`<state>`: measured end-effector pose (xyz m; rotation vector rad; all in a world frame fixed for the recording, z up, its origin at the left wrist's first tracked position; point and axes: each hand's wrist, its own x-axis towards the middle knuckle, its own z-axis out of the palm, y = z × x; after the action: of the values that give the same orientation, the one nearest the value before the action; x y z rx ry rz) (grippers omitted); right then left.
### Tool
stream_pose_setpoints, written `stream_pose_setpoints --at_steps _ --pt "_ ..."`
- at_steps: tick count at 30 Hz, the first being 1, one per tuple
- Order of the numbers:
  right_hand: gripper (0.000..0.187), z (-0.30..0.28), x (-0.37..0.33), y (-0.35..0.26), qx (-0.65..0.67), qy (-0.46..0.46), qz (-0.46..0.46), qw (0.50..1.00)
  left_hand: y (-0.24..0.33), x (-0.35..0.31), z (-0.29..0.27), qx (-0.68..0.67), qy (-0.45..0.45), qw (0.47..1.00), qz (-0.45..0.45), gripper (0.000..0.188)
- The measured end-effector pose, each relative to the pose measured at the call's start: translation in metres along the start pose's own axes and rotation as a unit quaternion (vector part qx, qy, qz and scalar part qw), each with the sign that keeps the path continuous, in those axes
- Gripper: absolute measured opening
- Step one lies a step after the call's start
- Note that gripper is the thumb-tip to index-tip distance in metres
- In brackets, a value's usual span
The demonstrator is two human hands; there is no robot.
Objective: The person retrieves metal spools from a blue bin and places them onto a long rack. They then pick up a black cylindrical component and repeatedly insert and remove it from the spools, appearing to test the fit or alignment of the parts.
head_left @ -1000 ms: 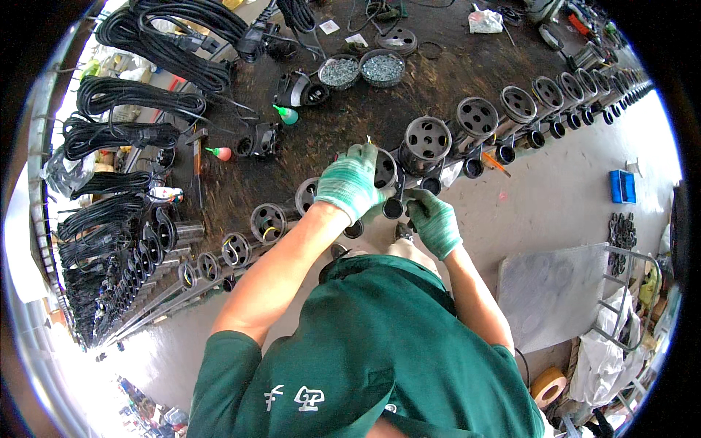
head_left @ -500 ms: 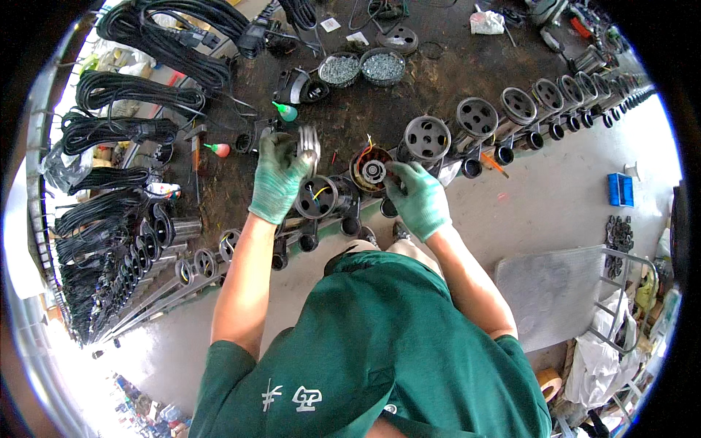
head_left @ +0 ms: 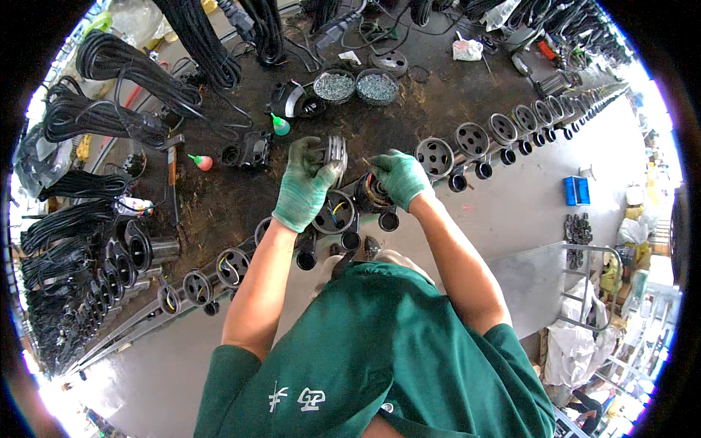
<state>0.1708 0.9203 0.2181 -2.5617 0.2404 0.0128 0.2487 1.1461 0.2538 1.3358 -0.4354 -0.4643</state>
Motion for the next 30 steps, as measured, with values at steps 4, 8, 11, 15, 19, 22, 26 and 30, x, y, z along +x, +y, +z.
stream_pose_setpoints --at_steps 4,8,11,15,19,22,26,30 --pt "0.029 0.014 -0.008 0.001 0.108 0.006 -0.013 0.994 -0.001 0.001 0.005 -0.06 -0.004 0.998 -0.017 0.051" --pt "0.027 0.021 -0.009 0.005 0.169 0.035 0.009 0.985 -0.017 0.01 -0.001 -0.049 0.02 0.997 -0.05 0.06" --pt "0.026 0.023 -0.008 0.005 0.195 0.056 0.003 0.979 -0.02 0.02 -0.008 -0.096 0.018 0.992 -0.083 0.063" --pt "0.023 0.022 -0.011 0.002 0.192 0.051 0.003 0.98 -0.026 0.032 -0.022 0.002 -0.017 0.998 -0.061 0.063" --pt "0.023 0.032 -0.006 0.014 0.254 0.064 -0.023 0.965 -0.025 0.035 -0.022 0.115 -0.043 0.99 -0.074 0.064" --pt "0.025 0.024 -0.002 0.015 0.3 0.016 -0.015 0.954 -0.015 0.032 -0.007 0.181 -0.083 0.975 -0.097 0.068" --pt "0.022 0.022 -0.004 0.016 0.241 0.05 -0.046 0.968 -0.019 0.036 0.002 0.327 -0.108 0.933 -0.107 0.073" --pt "0.022 0.014 -0.001 0.015 0.269 0.018 -0.033 0.963 -0.008 0.036 0.022 0.377 -0.118 0.908 -0.14 0.075"
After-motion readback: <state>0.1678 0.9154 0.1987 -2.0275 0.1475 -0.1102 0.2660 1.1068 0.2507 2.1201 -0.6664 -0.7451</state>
